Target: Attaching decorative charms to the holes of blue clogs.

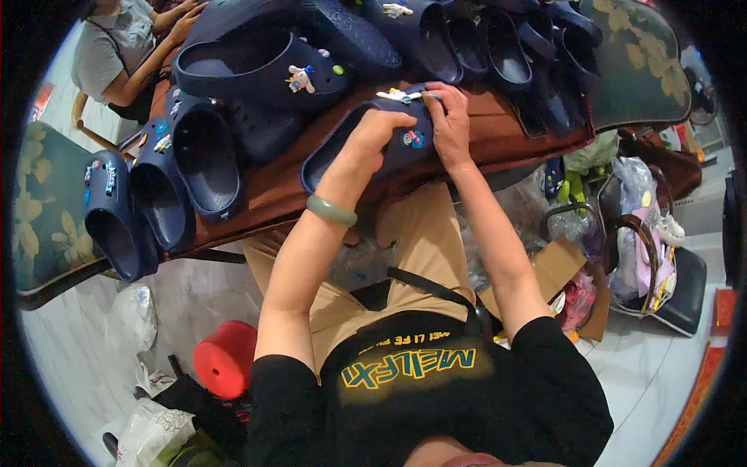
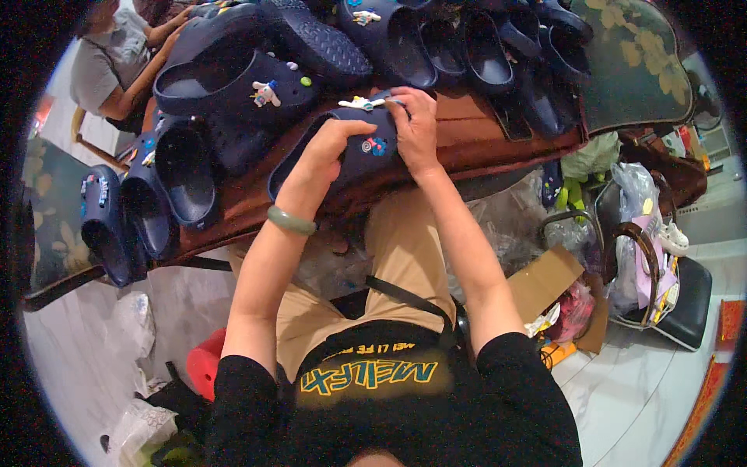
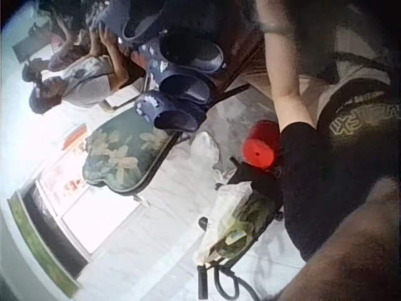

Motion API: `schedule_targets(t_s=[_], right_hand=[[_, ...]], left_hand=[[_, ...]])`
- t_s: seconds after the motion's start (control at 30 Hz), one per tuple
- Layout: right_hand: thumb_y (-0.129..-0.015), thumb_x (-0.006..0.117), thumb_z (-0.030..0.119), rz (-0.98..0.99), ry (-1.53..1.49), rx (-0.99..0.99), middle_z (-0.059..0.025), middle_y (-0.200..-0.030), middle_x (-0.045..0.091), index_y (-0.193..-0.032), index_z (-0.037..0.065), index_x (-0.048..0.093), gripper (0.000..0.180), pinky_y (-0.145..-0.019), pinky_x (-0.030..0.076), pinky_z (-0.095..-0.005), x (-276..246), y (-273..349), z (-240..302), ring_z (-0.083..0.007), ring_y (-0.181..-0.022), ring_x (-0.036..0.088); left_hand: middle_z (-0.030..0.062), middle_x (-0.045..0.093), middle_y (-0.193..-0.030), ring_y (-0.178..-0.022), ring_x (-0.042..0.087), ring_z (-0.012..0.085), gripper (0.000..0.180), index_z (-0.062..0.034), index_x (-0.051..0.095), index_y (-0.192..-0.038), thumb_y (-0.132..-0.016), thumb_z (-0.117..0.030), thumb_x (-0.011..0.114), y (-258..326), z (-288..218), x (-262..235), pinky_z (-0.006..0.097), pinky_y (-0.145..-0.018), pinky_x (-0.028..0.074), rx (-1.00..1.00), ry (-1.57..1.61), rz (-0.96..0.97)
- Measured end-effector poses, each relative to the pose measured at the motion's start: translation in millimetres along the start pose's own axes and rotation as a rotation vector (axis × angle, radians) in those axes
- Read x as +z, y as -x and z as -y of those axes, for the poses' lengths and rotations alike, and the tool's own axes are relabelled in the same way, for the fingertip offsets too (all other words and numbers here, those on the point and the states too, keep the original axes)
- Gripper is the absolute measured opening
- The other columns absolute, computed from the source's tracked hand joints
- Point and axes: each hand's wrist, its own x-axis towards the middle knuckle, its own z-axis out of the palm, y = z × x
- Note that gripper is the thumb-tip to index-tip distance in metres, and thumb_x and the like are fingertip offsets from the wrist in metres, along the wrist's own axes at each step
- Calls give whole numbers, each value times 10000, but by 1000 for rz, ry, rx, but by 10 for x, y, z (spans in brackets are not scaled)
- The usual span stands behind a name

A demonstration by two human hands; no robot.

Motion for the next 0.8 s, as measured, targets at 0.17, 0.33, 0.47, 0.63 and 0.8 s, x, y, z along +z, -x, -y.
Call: schedule_targets(t_s=[0.17,0.33,0.47,0.63,0.8], right_hand=[[-885,592,145,-66,46,-68,-38,-905,609,-857,76,630,83,-874,368,-351,3,52,5,-223,-931,478],[-946,535,175,-151,-140,17,-78,-870,564,-882,52,564,142,-782,408,-317,12,150,-88,-224,-831,492],[-978,495,214,-238,-271,150,-39,-843,518,-932,51,525,172,-721,415,-272,44,120,-114,-147,-764,480],[-969,522,230,-264,-392,504,10,-847,503,-1049,55,540,193,-716,408,-233,-9,37,-228,-87,-779,466],[-948,534,260,-148,-304,625,-83,-1028,540,-1123,20,558,299,-851,415,-297,-108,-50,-465,-171,-941,504]], left_hand=[[74,662,-890,-771,654,173,257,4,633,-980,-723,-11,634,48,9,-10,297,-717,532,-41,-11,-27],[84,653,-873,-750,650,183,261,6,623,-956,-695,9,630,47,12,-3,306,-710,535,12,-28,-24],[89,658,-877,-760,652,187,274,11,627,-961,-688,17,631,33,14,-30,309,-709,536,33,-13,-9],[90,652,-957,-849,629,184,413,33,616,-1052,-640,31,650,118,-39,-27,295,-778,500,-2,-102,-7],[94,662,-951,-841,643,184,405,22,623,-1065,-660,17,649,113,-46,14,303,-778,511,31,-121,-1]])
